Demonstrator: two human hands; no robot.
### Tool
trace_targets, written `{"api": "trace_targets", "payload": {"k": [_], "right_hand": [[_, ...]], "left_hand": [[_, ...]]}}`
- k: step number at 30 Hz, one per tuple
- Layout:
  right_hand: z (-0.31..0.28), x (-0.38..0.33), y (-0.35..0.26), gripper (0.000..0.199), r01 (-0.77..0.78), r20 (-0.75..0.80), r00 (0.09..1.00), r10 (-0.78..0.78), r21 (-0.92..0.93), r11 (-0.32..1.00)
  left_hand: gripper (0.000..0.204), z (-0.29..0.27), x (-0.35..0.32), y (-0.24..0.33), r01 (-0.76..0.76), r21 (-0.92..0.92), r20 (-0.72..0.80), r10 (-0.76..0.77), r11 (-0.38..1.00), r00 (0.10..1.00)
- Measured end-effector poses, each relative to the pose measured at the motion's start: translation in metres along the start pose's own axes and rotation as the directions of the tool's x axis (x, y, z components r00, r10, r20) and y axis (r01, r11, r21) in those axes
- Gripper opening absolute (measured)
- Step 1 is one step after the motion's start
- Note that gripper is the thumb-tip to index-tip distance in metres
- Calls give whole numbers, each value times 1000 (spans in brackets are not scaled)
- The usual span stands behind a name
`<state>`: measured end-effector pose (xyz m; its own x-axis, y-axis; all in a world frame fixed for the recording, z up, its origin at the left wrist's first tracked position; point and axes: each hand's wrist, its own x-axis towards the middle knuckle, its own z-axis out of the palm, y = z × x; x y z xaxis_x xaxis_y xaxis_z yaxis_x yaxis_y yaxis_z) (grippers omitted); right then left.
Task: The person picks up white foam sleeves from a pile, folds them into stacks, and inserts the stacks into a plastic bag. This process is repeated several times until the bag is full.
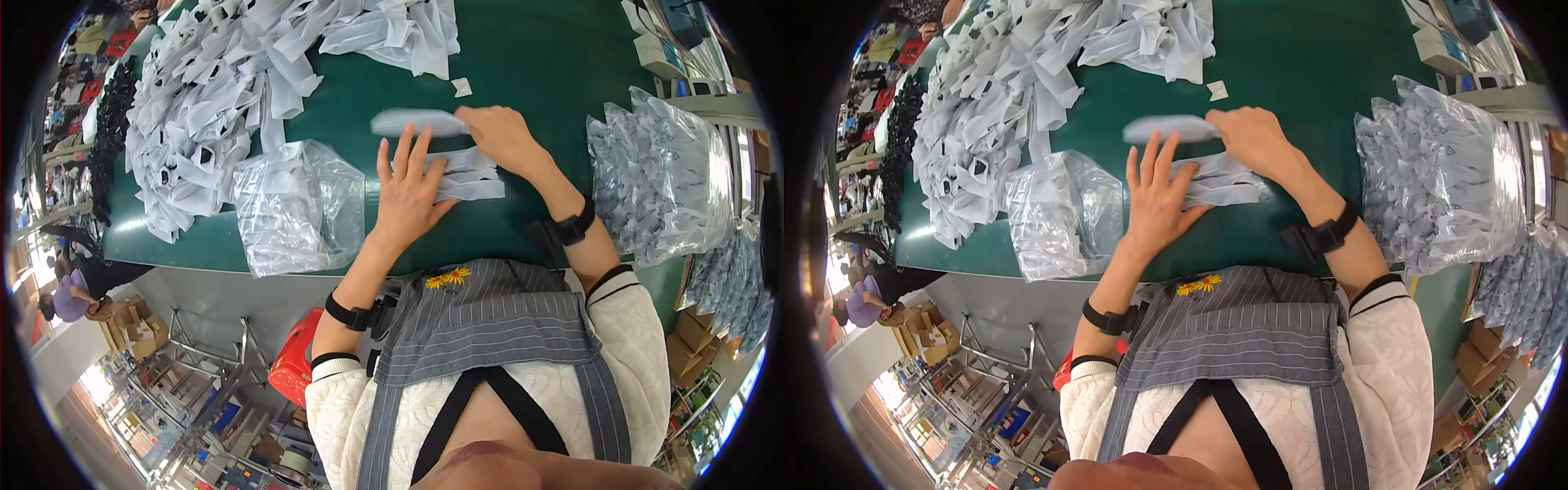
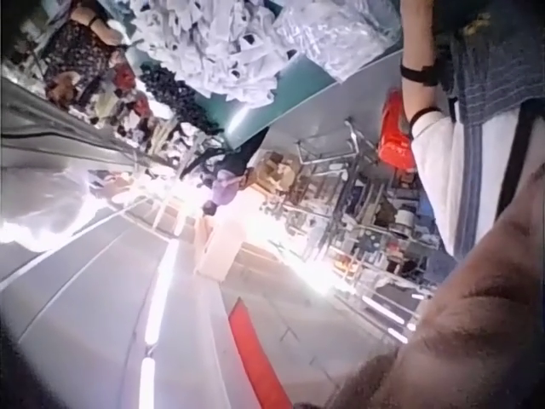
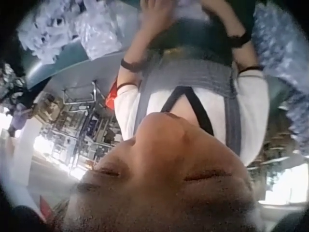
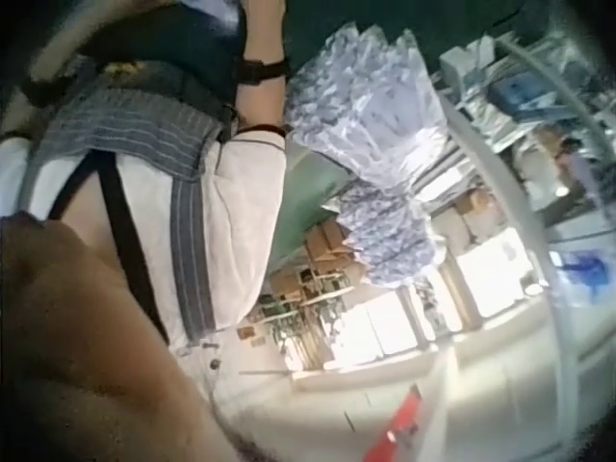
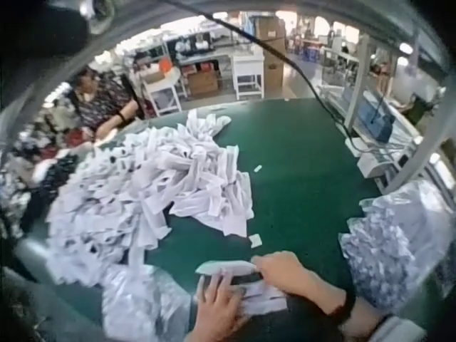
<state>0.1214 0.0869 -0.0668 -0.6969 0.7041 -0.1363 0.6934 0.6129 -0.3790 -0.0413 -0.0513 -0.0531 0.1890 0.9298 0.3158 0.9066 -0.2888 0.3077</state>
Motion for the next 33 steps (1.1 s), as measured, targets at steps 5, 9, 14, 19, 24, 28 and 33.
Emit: {"api": "trace_targets", "payload": {"k": [5, 9, 14, 19, 24, 28, 33], "right_hand": [[3, -10, 13, 28, 162, -148, 979, -143, 126, 979], [-29, 53, 15, 36, -285, -166, 876, 452, 578, 765], [-3, 106, 19, 48, -397, -179, 883, 435, 214, 893], [16, 26, 16, 32, -241, -181, 936, 304, 302, 922], [17, -32, 3, 29, 39, -215, 977, 9, 217, 975], [9, -34, 6, 27, 294, -253, 936, -246, 176, 939], [-8, -26, -17, 29, 202, 30, 974, -223, 317, 927]], "left_hand": [[64, 7, 3, -9, -2, -13, 31, 2, 1000, 1000], [66, 19, -6, 5, 21, -90, 24, -19, 996, 1000], [70, 9, -1, 30, -17, -114, 55, 23, 993, 998], [78, 3, -26, 14, -43, -150, 105, 59, 988, 993], [80, 17, -34, 3, -43, -187, 104, 63, 981, 993], [77, 25, -37, 4, -38, -163, 65, 49, 986, 997], [71, 28, -39, 3, -46, -145, 40, 52, 988, 998]]}}
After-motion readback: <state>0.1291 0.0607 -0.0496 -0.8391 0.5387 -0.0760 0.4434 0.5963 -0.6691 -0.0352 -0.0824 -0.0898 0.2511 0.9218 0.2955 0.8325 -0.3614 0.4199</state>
